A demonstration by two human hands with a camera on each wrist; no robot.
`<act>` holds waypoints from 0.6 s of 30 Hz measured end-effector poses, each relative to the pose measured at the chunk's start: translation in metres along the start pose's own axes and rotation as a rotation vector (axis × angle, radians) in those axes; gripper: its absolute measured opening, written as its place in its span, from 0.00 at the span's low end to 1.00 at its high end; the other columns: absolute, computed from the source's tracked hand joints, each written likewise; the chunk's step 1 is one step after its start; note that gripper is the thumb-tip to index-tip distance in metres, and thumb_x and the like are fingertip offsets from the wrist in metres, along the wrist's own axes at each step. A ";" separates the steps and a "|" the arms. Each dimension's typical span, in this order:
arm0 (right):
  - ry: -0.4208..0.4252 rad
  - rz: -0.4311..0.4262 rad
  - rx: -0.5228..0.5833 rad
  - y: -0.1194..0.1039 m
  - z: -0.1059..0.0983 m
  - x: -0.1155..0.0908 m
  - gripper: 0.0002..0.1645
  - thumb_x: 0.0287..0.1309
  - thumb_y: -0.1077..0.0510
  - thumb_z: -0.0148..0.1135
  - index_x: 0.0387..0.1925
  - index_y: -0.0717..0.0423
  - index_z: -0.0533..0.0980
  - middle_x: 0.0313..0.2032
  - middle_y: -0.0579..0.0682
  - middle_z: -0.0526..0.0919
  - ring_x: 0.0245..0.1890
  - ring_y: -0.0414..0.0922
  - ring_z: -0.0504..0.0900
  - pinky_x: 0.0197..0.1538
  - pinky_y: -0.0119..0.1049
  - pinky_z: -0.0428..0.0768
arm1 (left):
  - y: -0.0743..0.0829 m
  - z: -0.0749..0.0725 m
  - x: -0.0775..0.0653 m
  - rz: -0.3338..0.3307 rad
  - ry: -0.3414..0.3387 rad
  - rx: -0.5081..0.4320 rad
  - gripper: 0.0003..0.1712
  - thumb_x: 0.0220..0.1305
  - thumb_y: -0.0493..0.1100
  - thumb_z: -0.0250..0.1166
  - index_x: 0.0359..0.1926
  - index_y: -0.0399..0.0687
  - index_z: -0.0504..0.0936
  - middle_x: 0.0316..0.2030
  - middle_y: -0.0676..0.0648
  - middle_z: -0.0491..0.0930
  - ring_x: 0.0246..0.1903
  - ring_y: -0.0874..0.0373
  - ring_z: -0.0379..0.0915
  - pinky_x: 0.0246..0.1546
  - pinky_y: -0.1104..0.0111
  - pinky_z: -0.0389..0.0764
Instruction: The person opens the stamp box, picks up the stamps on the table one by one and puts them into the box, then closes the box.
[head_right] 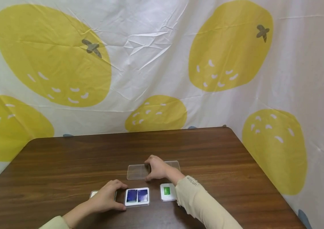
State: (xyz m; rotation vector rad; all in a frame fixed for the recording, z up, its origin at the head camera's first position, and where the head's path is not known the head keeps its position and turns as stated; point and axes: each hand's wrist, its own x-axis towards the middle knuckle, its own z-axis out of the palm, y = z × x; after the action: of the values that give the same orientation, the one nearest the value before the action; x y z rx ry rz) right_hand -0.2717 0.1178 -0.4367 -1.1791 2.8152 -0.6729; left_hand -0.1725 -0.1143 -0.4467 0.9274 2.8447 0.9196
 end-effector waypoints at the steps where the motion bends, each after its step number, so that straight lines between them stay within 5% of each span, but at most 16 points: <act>1: -0.002 -0.003 -0.004 0.000 0.000 0.000 0.35 0.29 0.54 0.74 0.43 0.68 0.76 0.36 0.54 0.76 0.38 0.46 0.73 0.44 0.34 0.72 | 0.000 0.000 0.001 -0.001 0.005 0.005 0.35 0.34 0.51 0.76 0.44 0.36 0.77 0.39 0.49 0.74 0.41 0.54 0.67 0.44 0.61 0.71; 18: 0.043 0.004 0.105 -0.007 -0.009 -0.017 0.29 0.29 0.55 0.72 0.39 0.64 0.77 0.32 0.49 0.75 0.33 0.43 0.74 0.37 0.30 0.73 | 0.003 0.002 0.000 -0.032 0.031 0.026 0.30 0.35 0.50 0.75 0.41 0.39 0.78 0.35 0.51 0.73 0.40 0.54 0.66 0.42 0.61 0.70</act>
State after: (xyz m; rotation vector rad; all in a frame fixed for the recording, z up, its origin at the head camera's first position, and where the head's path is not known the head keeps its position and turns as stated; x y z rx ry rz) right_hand -0.2558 0.1284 -0.4282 -1.1557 2.7760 -0.8443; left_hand -0.1706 -0.1112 -0.4469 0.8752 2.8952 0.9047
